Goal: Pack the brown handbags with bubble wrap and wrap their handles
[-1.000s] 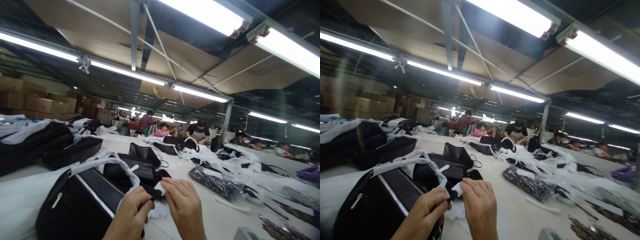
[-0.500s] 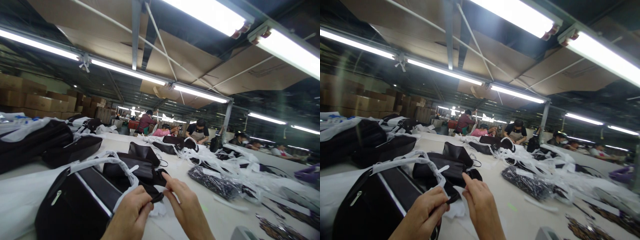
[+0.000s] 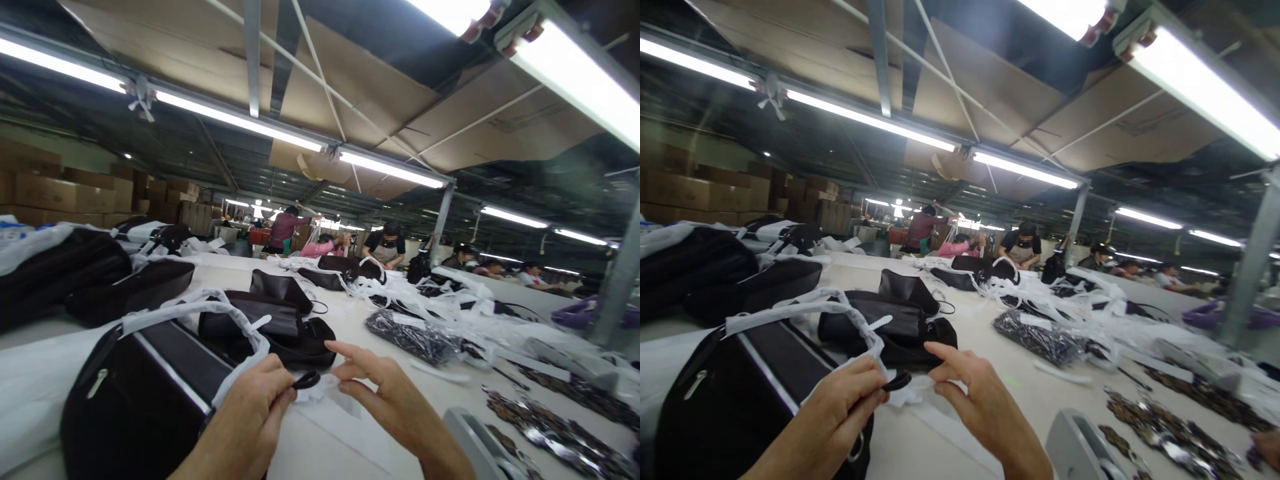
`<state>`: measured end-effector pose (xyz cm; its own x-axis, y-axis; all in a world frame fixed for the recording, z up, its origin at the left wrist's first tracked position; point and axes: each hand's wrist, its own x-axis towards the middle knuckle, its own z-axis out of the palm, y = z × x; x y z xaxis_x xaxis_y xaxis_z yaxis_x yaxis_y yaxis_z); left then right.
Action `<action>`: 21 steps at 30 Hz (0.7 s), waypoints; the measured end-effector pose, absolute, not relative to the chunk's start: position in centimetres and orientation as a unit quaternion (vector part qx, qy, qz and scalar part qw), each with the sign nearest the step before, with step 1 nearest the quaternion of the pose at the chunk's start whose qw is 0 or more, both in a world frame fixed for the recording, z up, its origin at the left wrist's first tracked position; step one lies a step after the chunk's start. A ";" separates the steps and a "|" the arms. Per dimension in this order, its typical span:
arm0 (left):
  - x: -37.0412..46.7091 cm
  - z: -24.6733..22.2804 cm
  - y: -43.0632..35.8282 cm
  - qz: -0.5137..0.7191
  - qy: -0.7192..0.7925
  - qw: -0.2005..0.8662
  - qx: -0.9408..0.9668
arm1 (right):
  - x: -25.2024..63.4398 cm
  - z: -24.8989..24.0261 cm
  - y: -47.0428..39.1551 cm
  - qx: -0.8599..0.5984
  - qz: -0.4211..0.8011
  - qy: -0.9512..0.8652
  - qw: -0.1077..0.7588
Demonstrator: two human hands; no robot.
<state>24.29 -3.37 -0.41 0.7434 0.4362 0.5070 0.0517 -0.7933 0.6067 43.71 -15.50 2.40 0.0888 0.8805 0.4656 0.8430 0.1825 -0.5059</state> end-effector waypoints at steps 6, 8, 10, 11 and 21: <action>24.4 -0.4 -3.7 0.315 0.149 0.257 0.901 | 43.5 2.3 -15.6 -0.632 -0.022 -0.694 0.345; 24.4 -0.4 -3.8 0.326 0.149 0.251 0.899 | 43.5 2.4 -15.7 -0.630 -0.034 -0.700 0.335; 24.4 -0.4 -3.9 0.326 0.154 0.242 0.901 | 43.4 2.6 -15.8 -0.630 -0.050 -0.708 0.315; 24.4 -0.5 -4.0 0.323 0.157 0.235 0.903 | 43.3 2.7 -15.9 -0.632 -0.059 -0.711 0.304; 24.9 -1.9 -3.8 0.295 0.173 0.150 0.928 | 41.9 3.2 -16.2 -0.621 -0.123 -0.730 0.257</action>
<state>24.94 -3.84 -1.87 0.7665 0.4094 0.4948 0.2323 -0.8950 0.3807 41.93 -16.25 3.17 -0.0972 0.8433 0.5285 0.9702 0.1987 -0.1386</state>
